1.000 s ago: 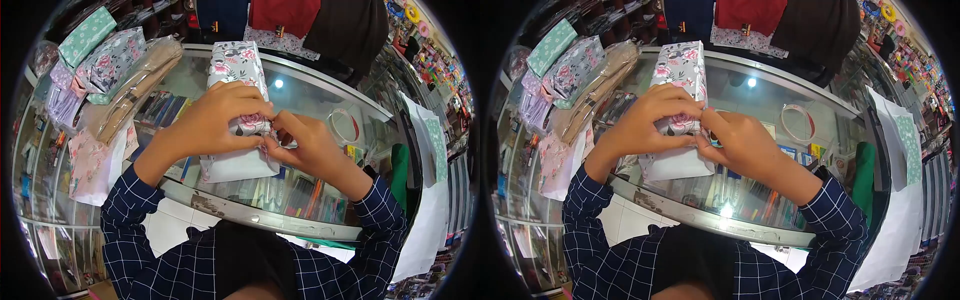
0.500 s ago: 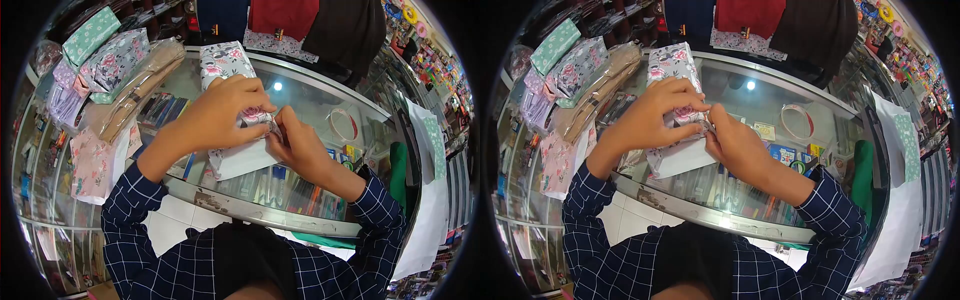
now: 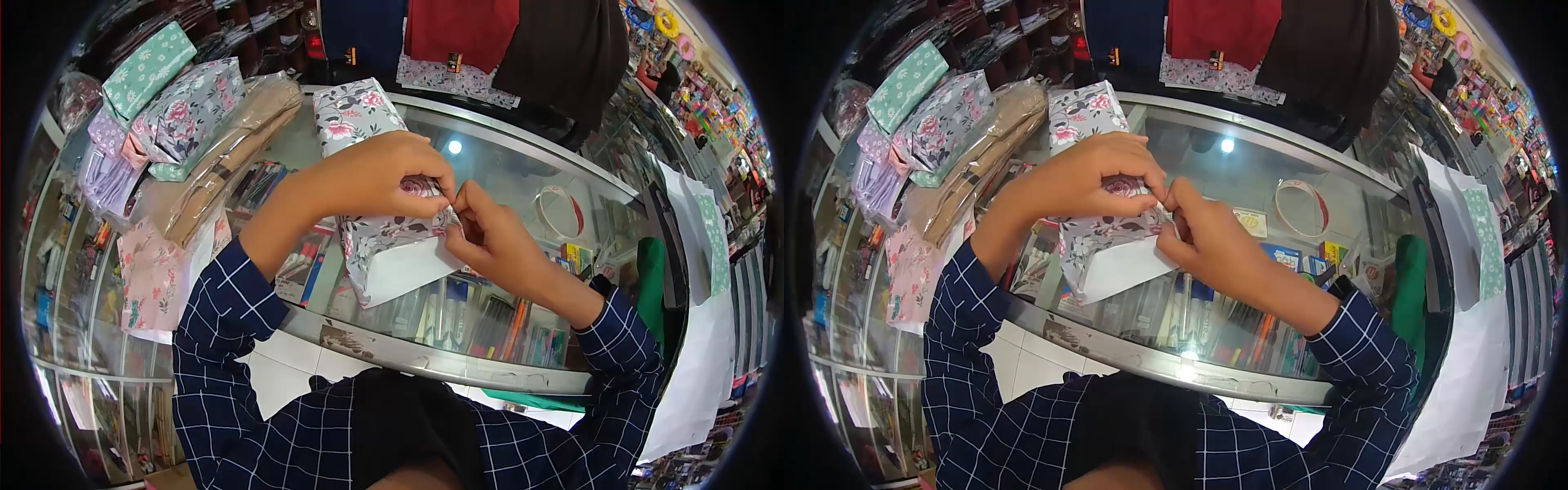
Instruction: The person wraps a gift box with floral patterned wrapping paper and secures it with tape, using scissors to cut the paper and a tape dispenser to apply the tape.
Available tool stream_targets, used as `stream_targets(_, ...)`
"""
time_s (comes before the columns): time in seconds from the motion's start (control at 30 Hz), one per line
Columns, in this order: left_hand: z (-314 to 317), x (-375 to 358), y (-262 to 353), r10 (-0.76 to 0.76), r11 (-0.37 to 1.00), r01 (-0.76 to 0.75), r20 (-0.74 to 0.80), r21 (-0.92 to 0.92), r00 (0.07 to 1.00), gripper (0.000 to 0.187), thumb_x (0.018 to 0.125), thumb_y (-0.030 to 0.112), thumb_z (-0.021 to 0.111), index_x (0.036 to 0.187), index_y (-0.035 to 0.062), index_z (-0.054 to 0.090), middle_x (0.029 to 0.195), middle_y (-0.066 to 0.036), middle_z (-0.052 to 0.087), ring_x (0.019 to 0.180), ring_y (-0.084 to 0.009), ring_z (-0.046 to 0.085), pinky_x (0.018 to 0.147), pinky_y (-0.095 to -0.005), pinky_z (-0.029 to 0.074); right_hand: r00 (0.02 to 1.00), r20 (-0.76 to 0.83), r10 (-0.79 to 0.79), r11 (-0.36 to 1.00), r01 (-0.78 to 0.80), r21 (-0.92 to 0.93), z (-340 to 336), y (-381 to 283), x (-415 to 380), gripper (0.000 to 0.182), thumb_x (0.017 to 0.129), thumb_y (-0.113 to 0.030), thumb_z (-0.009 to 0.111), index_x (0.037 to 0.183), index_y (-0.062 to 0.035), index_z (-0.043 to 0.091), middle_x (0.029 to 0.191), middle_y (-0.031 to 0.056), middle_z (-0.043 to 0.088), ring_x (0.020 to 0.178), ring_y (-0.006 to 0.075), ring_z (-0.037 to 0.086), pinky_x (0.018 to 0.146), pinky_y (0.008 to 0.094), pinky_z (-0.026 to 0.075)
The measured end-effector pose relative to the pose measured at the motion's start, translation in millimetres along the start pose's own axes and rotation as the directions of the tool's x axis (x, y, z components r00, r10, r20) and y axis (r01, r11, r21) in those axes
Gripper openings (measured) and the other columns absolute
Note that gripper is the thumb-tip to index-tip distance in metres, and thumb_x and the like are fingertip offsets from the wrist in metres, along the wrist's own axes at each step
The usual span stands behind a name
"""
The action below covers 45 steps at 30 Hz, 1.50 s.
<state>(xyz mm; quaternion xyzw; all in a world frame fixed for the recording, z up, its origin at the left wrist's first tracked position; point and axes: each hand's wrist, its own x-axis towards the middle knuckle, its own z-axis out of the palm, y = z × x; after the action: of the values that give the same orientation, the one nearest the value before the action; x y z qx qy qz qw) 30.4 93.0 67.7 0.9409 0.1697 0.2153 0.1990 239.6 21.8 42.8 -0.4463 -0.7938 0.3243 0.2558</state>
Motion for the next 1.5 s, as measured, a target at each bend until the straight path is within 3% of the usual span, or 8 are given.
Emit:
stream_targets(0.2, 1, 2, 10, -0.083, 0.996, 0.085, -0.056, 0.034, 0.995, 0.015, 0.078, 0.019, 0.065, 0.087, 0.0072, 0.067, 0.092, -0.006, 0.067, 0.094, -0.025, 0.06, 0.1, -0.0391, 0.039, 0.983, -0.136, -0.12, 0.96, 0.08, -0.27, 9, 1, 0, 0.022, 0.085, -0.008, 0.059, 0.098, -0.0022, 0.043, 0.063, 0.0182, 0.058, 0.061, 0.0373, 0.062, 0.056, 0.0425, 0.046)
stream_targets(0.3, 0, 4, 10, -0.103, 0.993, 0.104, -0.029, 0.046, 0.994, 0.018, 0.076, 0.021, 0.067, 0.086, 0.0061, 0.066, 0.09, -0.007, 0.066, 0.092, -0.0272, 0.059, 0.094, -0.0384, 0.04, 0.972, -0.163, -0.171, 0.95, 0.119, -0.289, 8, 2, 0, 0.022, 0.085, -0.009, 0.059, 0.099, -0.0024, 0.043, 0.061, 0.0174, 0.057, 0.057, 0.0369, 0.06, 0.054, 0.0427, 0.045)
stream_targets(0.5, 0, 5, 13, -0.126, 0.987, 0.125, 0.001, 0.097, 0.992, 0.021, 0.073, 0.023, 0.067, 0.084, 0.0045, 0.065, 0.083, -0.011, 0.063, 0.086, -0.0287, 0.058, 0.087, -0.0388, 0.041, 0.996, -0.086, -0.021, 1.0, 0.02, -0.005, 4, 10, 6, 0.018, 0.083, -0.012, 0.062, 0.088, -0.0032, 0.047, 0.059, 0.0154, 0.056, 0.05, 0.034, 0.055, 0.049, 0.0407, 0.042)
stream_targets(0.73, 5, 9, 10, -0.115, 0.989, 0.119, -0.045, 0.086, 0.992, 0.019, 0.071, 0.021, 0.065, 0.078, 0.0042, 0.064, 0.073, -0.011, 0.06, 0.079, -0.029, 0.057, 0.08, -0.0384, 0.042, 0.983, -0.181, -0.036, 0.986, 0.006, -0.166, 4, 3, 6, 0.018, 0.081, -0.016, 0.064, 0.083, -0.0049, 0.05, 0.057, 0.0133, 0.057, 0.052, 0.0317, 0.058, 0.05, 0.0417, 0.043)
stream_targets(1.03, 9, 9, 14, -0.146, 0.979, 0.151, -0.046, 0.135, 0.988, 0.015, 0.075, 0.022, 0.064, 0.077, 0.0075, 0.062, 0.072, -0.008, 0.061, 0.08, -0.0258, 0.058, 0.106, -0.0415, 0.032, 0.991, -0.12, -0.061, 0.995, 0.051, -0.09, -6, 4, 9, 0.016, 0.079, -0.013, 0.068, 0.08, -0.003, 0.055, 0.059, 0.0115, 0.058, 0.051, 0.0238, 0.059, 0.051, 0.0357, 0.045)
stream_targets(1.2, 9, 8, 16, -0.159, 0.974, 0.157, 0.0, 0.165, 0.987, 0.015, 0.075, 0.022, 0.064, 0.079, 0.0073, 0.063, 0.074, -0.008, 0.062, 0.08, -0.0255, 0.059, 0.108, -0.0451, 0.03, 0.997, -0.064, -0.046, 0.996, 0.051, 0.07, -12, 6, 11, 0.014, 0.078, -0.008, 0.069, 0.079, 0.0029, 0.06, 0.065, 0.014, 0.06, 0.056, 0.0188, 0.059, 0.056, 0.0339, 0.046)
stream_targets(1.4, 10, 11, 21, -0.186, 0.96, 0.173, 0.041, 0.221, 0.982, 0.019, 0.075, 0.021, 0.064, 0.085, 0.0056, 0.067, 0.085, -0.01, 0.067, 0.088, -0.0271, 0.062, 0.111, -0.0505, 0.025, 0.967, -0.152, -0.203, 0.965, 0.172, -0.199, -2, 7, 8, 0.016, 0.079, -0.006, 0.065, 0.082, 0.0042, 0.054, 0.071, 0.0213, 0.061, 0.064, 0.0365, 0.062, 0.06, 0.0403, 0.048)
stream_targets(1.5, 11, 11, 21, -0.209, 0.954, 0.192, 0.053, 0.229, 0.976, 0.021, 0.075, 0.021, 0.064, 0.089, 0.0053, 0.069, 0.089, -0.01, 0.068, 0.091, -0.0273, 0.062, 0.112, -0.0516, 0.023, 0.988, -0.086, -0.125, 0.968, 0.103, -0.229, -4, -3, 4, 0.019, 0.078, -0.005, 0.063, 0.089, 0.0036, 0.05, 0.074, 0.0238, 0.062, 0.07, 0.0425, 0.061, 0.062, 0.0443, 0.048)
